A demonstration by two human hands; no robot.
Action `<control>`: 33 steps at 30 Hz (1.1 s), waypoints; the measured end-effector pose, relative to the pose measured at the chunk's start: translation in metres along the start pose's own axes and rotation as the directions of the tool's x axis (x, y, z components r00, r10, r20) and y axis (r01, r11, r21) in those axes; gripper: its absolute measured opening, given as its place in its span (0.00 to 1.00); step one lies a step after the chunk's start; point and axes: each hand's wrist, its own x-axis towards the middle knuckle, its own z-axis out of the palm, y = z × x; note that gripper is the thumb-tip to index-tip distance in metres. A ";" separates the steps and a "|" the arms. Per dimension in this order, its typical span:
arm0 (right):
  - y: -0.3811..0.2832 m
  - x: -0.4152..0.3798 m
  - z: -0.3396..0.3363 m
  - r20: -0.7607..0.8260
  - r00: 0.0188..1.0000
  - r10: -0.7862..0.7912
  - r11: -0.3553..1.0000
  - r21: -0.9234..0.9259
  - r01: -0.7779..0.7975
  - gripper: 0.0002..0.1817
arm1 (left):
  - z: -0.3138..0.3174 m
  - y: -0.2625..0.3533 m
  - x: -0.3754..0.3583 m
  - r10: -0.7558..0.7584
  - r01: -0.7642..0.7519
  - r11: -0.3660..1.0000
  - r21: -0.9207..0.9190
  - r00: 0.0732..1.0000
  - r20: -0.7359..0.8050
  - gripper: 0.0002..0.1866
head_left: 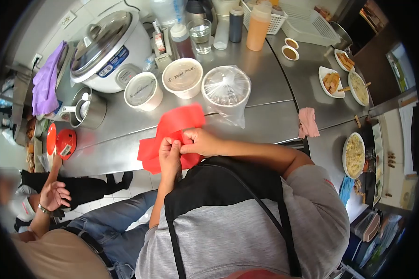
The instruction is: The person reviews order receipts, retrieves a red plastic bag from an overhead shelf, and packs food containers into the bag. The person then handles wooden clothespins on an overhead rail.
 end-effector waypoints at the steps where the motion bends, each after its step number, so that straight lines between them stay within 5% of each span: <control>1: 0.002 0.000 -0.001 -0.068 0.996 0.054 0.979 0.200 -0.040 0.09 | 0.003 0.001 0.002 -0.002 0.002 0.999 -0.046 1.000 -0.004 0.03; 3: -0.017 -0.001 0.000 -0.159 0.969 0.189 0.816 0.575 -0.065 0.13 | 0.005 0.003 0.008 -0.003 0.007 0.988 -0.155 1.000 0.026 0.07; 6: -0.003 0.000 -0.027 -0.295 0.955 -0.012 0.999 0.039 0.025 0.17 | 0.003 0.010 0.017 -0.092 0.066 0.953 -0.295 0.993 -0.077 0.09; 7: 0.008 0.001 -0.035 -0.330 0.937 -0.111 0.994 -0.026 0.109 0.15 | 0.003 0.022 0.016 -0.107 0.063 0.885 -0.460 0.992 -0.069 0.10; 8: 0.022 0.002 -0.047 -0.382 0.921 -0.078 0.963 -0.266 -0.028 0.12 | 0.004 0.039 0.017 -0.151 0.095 0.872 -0.480 0.985 -0.079 0.10; 10: 0.000 -0.004 -0.065 -0.417 0.834 -0.361 0.870 -0.473 0.139 0.08 | 0.000 0.063 0.022 -0.236 0.152 0.839 -0.522 0.967 -0.099 0.09; 12: -0.012 -0.007 -0.080 -0.479 0.761 -0.437 0.814 -0.571 0.108 0.07 | -0.022 0.070 0.025 -0.109 0.002 0.878 -0.479 0.975 -0.195 0.03; 14: -0.021 -0.010 -0.094 -0.589 0.699 -0.406 0.861 -0.502 0.077 0.07 | -0.062 0.077 0.025 0.181 -0.128 0.941 -0.314 0.973 0.146 0.05; 16: -0.027 -0.011 -0.110 -0.725 0.647 -0.237 0.965 -0.254 0.069 0.08 | -0.069 0.081 0.024 0.403 -0.337 0.879 0.338 0.903 -0.148 0.05; 17: -0.021 -0.008 -0.116 -0.715 0.665 -0.216 0.974 -0.207 0.095 0.08 | -0.073 0.082 0.023 0.552 -0.309 0.703 0.640 0.805 -0.218 0.05; 20: -0.013 -0.005 -0.103 -0.618 0.780 -0.100 0.988 0.028 0.149 0.07 | -0.111 0.070 0.024 0.436 -0.057 0.593 0.803 0.861 -0.261 0.11; 21: -0.010 0.000 -0.098 -0.590 0.807 -0.025 0.974 0.168 0.153 0.07 | -0.096 0.076 0.020 0.482 -0.080 0.484 0.871 0.855 -0.190 0.17; 23: -0.035 0.004 -0.083 -0.562 0.827 0.011 0.983 0.158 0.094 0.08 | -0.035 0.097 0.006 0.545 -0.122 0.248 0.961 0.838 -0.034 0.30; 24: -0.046 0.006 -0.079 -0.543 0.839 0.031 0.987 0.151 0.061 0.09 | -0.016 0.103 0.002 0.560 -0.263 0.238 0.935 0.824 0.089 0.38; 27: -0.062 0.018 -0.065 -0.400 0.878 -0.261 0.957 0.013 0.291 0.12 | 0.052 0.109 -0.003 0.502 -0.472 0.097 0.876 0.783 0.367 0.47; 30: -0.077 0.020 -0.048 -0.169 0.891 -0.421 0.899 0.057 0.435 0.14 | 0.067 0.091 0.018 0.492 -0.185 -0.222 0.957 0.827 0.274 0.37; 33: -0.083 0.007 -0.043 0.047 0.952 -0.302 0.949 -0.075 0.305 0.11 | 0.017 0.073 0.043 0.440 -0.148 0.273 0.951 0.898 0.014 0.25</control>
